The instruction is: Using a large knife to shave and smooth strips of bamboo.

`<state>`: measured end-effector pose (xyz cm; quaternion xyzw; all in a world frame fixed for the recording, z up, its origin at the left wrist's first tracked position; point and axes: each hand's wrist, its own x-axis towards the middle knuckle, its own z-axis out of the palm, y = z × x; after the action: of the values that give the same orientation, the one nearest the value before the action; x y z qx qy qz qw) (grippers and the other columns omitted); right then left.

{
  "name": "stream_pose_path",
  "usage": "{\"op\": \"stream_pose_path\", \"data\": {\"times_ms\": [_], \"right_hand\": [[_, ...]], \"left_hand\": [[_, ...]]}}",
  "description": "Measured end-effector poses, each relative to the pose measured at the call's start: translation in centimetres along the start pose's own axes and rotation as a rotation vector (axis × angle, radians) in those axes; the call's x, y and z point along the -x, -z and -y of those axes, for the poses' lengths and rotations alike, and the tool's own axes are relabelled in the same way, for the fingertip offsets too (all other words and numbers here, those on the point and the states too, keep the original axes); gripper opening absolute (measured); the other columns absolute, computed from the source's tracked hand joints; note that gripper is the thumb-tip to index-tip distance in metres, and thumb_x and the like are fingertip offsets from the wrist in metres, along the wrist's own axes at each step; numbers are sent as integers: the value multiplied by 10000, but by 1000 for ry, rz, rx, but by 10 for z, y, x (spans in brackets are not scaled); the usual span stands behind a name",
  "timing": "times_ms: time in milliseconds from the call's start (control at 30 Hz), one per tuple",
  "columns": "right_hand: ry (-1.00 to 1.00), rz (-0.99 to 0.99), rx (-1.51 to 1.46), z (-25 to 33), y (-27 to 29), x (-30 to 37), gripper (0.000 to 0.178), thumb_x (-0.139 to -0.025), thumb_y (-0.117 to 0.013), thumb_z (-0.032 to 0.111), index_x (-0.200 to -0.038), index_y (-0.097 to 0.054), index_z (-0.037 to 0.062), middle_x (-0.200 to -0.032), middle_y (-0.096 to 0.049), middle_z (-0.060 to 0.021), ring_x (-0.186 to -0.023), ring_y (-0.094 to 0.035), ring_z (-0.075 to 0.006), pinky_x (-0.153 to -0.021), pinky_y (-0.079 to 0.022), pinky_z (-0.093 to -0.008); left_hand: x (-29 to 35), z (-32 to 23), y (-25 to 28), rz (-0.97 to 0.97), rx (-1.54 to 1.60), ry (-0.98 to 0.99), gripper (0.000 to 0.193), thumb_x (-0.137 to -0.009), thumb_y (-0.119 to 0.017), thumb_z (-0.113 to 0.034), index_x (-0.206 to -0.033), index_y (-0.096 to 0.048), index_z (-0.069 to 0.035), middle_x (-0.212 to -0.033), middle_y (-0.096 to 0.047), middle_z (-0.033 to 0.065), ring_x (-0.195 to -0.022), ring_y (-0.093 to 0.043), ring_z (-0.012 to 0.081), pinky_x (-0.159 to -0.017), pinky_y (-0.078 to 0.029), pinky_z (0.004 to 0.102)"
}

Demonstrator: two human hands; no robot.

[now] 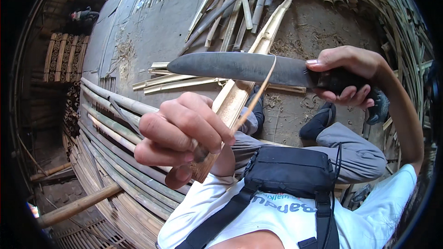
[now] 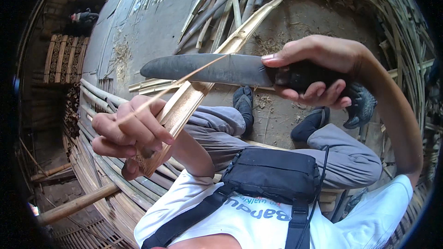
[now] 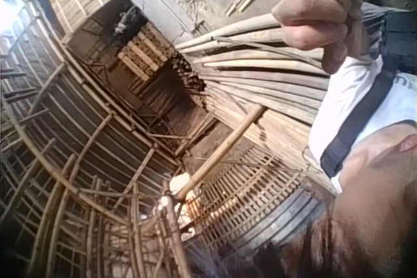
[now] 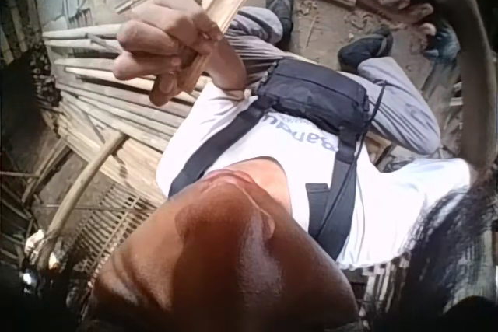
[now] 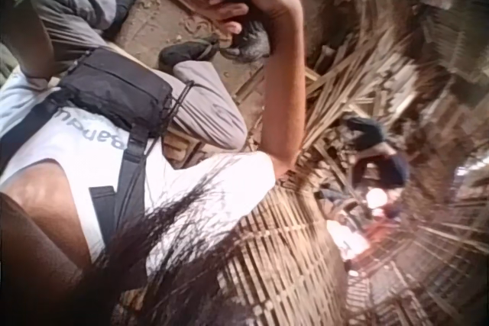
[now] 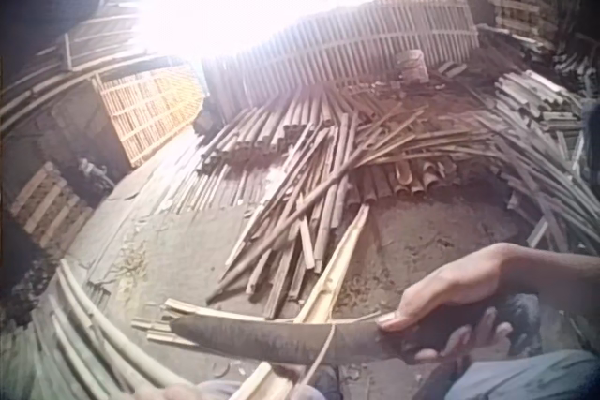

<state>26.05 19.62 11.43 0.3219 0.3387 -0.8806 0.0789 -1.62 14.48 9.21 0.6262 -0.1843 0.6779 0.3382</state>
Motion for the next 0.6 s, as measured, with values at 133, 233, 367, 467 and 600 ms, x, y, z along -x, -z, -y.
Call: {"op": "stream_pose_path", "data": {"times_ms": [133,233,367,467,600], "right_hand": [[23,25,27,-5,12,1,576,-951,-428,527,-706,-534,16,-455,-361,21,-285,-359,-57,-216,-341,-231],[49,28,37,-9,15,-4,582,-952,-422,533,-715,-536,15,-454,-365,20,-283,-355,-54,-216,-352,-233],[68,69,8,-11,7,-8,577,-956,-414,525,-701,-531,21,-455,-373,19,-283,-353,-52,-212,-344,-215],[106,75,-27,-17,10,-15,566,-956,-421,514,-698,-527,22,-460,-379,19,-287,-356,-50,-218,-350,-209],[157,52,16,-22,-2,-19,557,-935,-464,530,-688,-510,33,-477,-379,18,-292,-357,-51,-210,-328,-221]], "left_hand": [[-2,5,-5,62,85,47,208,-798,-569,-78,-677,-417,-2,-736,-451,111,-402,-529,164,-324,-479,263],[0,3,-7,-8,61,68,240,-815,-578,-74,-643,-426,-5,-647,-473,100,-380,-514,149,-310,-447,258],[-1,1,-12,-62,30,49,242,-814,-580,-74,-635,-430,-10,-617,-489,92,-376,-510,145,-324,-455,258],[-1,0,-11,-15,73,97,240,-806,-583,-79,-630,-434,-13,-612,-494,91,-372,-501,140,-338,-463,260],[1,-3,-7,-58,26,55,244,-810,-582,-81,-626,-433,-20,-608,-488,81,-374,-492,135,-347,-462,262]]}}
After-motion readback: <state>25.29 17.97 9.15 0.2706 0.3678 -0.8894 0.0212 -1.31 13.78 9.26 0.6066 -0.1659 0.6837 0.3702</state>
